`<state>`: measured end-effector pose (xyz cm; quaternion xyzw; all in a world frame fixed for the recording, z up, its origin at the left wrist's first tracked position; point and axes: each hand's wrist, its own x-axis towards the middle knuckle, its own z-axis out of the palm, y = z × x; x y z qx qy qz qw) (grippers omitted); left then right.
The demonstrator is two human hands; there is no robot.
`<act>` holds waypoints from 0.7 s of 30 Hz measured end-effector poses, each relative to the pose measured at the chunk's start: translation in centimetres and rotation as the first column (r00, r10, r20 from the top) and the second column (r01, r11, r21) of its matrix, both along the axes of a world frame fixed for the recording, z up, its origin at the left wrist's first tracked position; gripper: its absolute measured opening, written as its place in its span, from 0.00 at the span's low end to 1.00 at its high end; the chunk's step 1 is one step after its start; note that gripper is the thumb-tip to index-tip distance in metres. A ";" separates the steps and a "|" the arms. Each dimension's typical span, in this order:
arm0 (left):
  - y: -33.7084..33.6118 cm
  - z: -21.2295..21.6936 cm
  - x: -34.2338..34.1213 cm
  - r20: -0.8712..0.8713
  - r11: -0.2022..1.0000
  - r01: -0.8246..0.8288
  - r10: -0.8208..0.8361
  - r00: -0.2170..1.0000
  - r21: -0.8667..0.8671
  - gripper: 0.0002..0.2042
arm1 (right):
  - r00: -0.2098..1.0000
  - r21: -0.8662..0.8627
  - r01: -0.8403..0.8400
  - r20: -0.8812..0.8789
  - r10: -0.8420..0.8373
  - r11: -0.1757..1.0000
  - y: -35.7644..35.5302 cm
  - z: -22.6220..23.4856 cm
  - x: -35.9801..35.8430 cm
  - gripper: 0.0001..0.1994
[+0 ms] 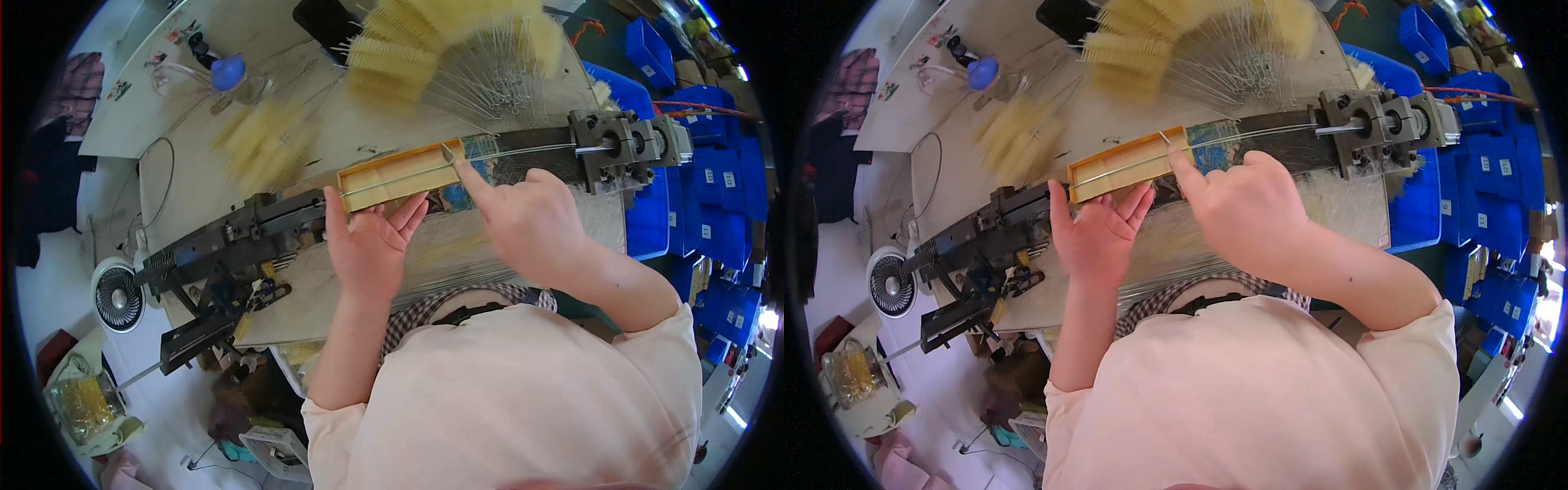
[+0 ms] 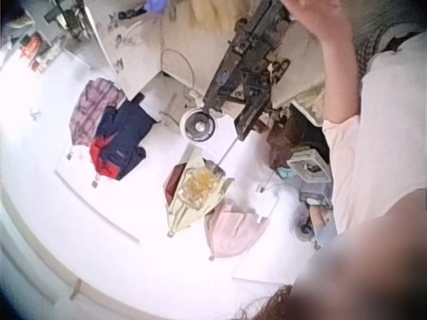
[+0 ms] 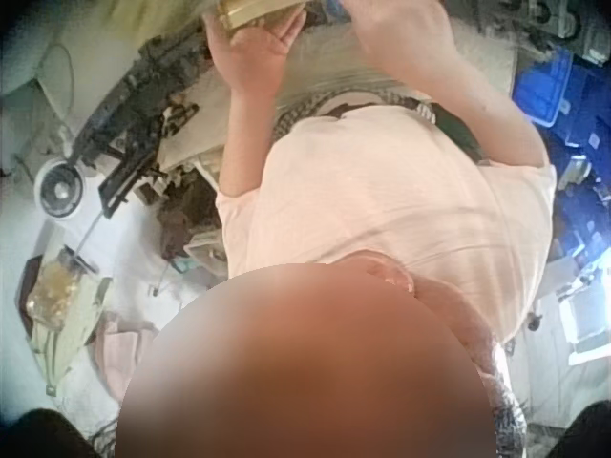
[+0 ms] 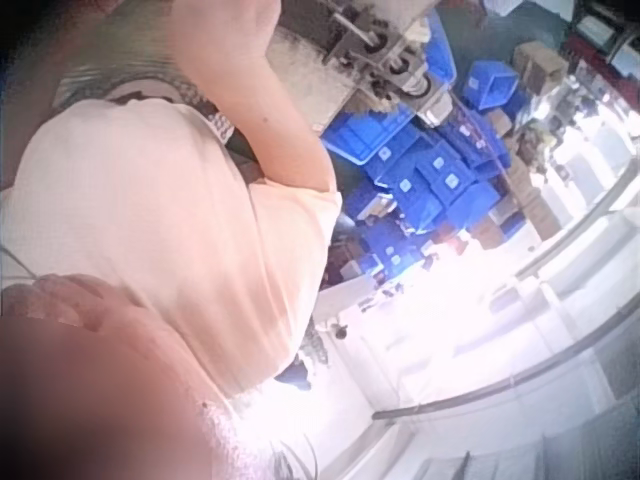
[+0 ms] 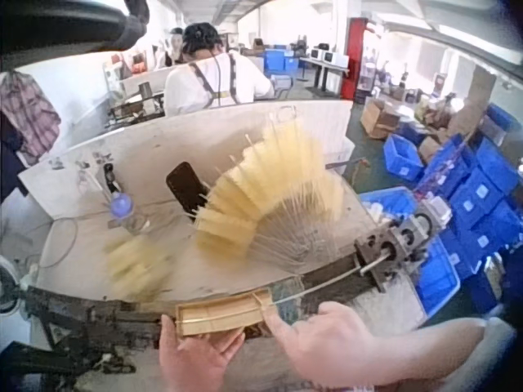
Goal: The person manufactures wire brushes by loading bristles between metal wires inside a fixture, smoothing the fibers with a metal tool, and using a machine to twist the wires into brushes.
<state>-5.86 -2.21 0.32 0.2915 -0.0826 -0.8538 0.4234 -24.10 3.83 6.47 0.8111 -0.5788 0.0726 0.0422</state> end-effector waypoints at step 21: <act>0.2 -2.1 0.3 0.473 0.938 0.322 -0.227 0.851 -0.131 0.30 | 0.930 0.051 0.262 0.254 -0.266 0.964 1.0 1.6 -0.1 0.24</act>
